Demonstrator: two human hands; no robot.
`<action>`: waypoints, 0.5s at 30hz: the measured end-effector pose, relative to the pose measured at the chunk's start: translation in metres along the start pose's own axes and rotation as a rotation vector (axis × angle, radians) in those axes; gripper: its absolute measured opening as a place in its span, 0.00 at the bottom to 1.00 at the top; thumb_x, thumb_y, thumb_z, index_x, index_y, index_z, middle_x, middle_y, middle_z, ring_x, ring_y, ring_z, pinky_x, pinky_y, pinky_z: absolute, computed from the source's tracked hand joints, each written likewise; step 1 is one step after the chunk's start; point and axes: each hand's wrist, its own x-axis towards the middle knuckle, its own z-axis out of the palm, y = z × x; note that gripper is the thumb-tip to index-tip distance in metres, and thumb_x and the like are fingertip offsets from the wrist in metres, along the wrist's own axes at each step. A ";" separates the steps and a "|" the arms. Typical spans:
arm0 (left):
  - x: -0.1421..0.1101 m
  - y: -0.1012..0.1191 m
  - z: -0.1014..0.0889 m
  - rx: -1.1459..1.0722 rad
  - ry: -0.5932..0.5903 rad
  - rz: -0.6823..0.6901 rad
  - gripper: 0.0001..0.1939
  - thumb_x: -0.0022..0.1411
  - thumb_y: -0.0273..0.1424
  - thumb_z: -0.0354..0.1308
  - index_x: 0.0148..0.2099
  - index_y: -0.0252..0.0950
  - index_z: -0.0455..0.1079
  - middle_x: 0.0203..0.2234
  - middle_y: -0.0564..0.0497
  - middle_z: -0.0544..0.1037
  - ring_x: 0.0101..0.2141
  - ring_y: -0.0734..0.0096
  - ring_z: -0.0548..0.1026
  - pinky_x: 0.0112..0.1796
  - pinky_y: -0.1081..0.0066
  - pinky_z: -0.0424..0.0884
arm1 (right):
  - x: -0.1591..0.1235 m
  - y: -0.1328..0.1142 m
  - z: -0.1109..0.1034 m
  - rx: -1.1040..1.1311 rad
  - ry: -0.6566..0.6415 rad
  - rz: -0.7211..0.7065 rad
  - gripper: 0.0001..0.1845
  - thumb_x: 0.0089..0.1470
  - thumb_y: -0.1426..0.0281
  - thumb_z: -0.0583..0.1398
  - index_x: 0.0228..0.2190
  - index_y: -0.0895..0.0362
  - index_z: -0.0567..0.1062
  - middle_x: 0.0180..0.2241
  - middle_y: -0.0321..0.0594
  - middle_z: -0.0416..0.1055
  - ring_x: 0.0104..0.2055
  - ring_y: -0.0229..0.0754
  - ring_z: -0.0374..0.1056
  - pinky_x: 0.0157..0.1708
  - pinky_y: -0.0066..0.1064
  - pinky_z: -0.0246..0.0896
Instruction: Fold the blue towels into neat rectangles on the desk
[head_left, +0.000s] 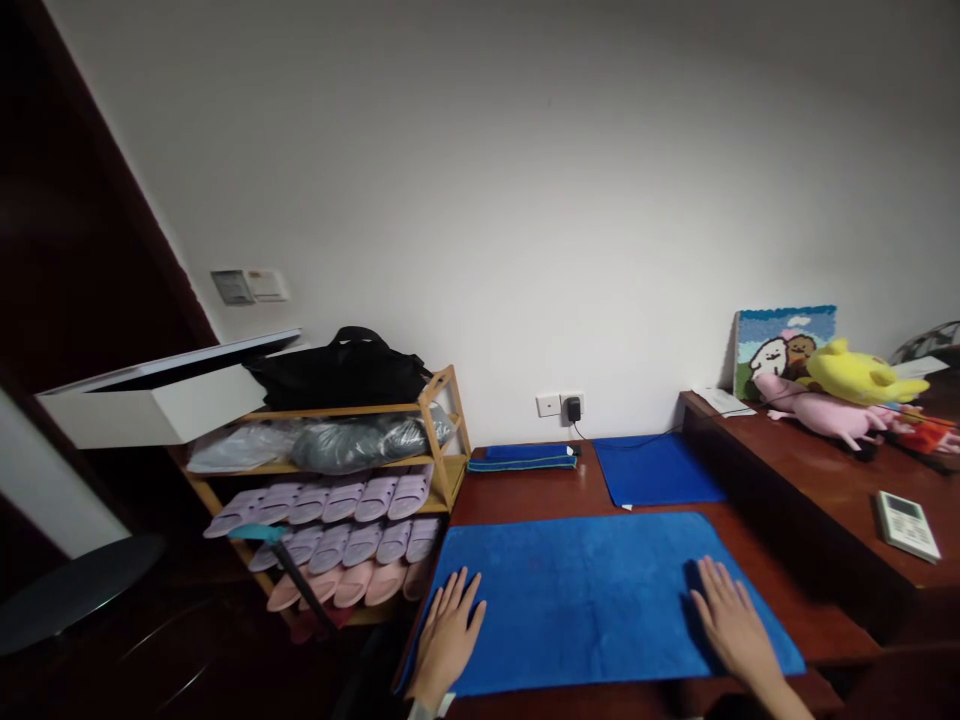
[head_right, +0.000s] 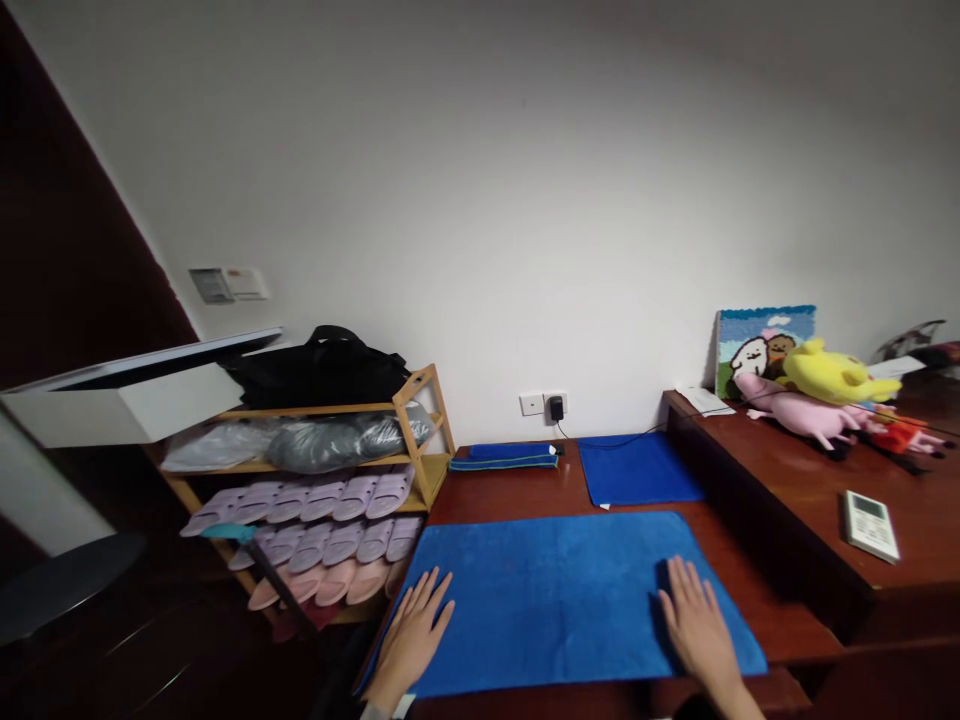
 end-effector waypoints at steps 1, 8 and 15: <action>-0.003 -0.002 0.000 0.013 0.001 -0.017 0.30 0.76 0.45 0.44 0.74 0.44 0.58 0.74 0.48 0.56 0.72 0.58 0.54 0.71 0.50 0.52 | -0.001 -0.030 0.004 -0.004 -0.042 -0.048 0.41 0.63 0.50 0.41 0.68 0.52 0.66 0.70 0.44 0.61 0.74 0.56 0.50 0.73 0.55 0.46; -0.011 0.004 0.000 0.031 -0.034 -0.048 0.30 0.76 0.45 0.43 0.75 0.46 0.56 0.74 0.50 0.55 0.73 0.58 0.53 0.71 0.49 0.50 | 0.004 -0.174 0.034 -0.004 -0.319 -0.221 0.38 0.70 0.52 0.41 0.72 0.57 0.57 0.74 0.42 0.48 0.76 0.49 0.44 0.74 0.49 0.41; -0.009 -0.003 0.004 0.021 -0.047 -0.040 0.30 0.76 0.46 0.42 0.76 0.48 0.53 0.74 0.51 0.54 0.73 0.57 0.52 0.71 0.48 0.51 | 0.022 -0.112 0.038 -0.062 -0.300 -0.120 0.41 0.66 0.50 0.41 0.72 0.56 0.57 0.74 0.41 0.51 0.77 0.51 0.43 0.75 0.52 0.37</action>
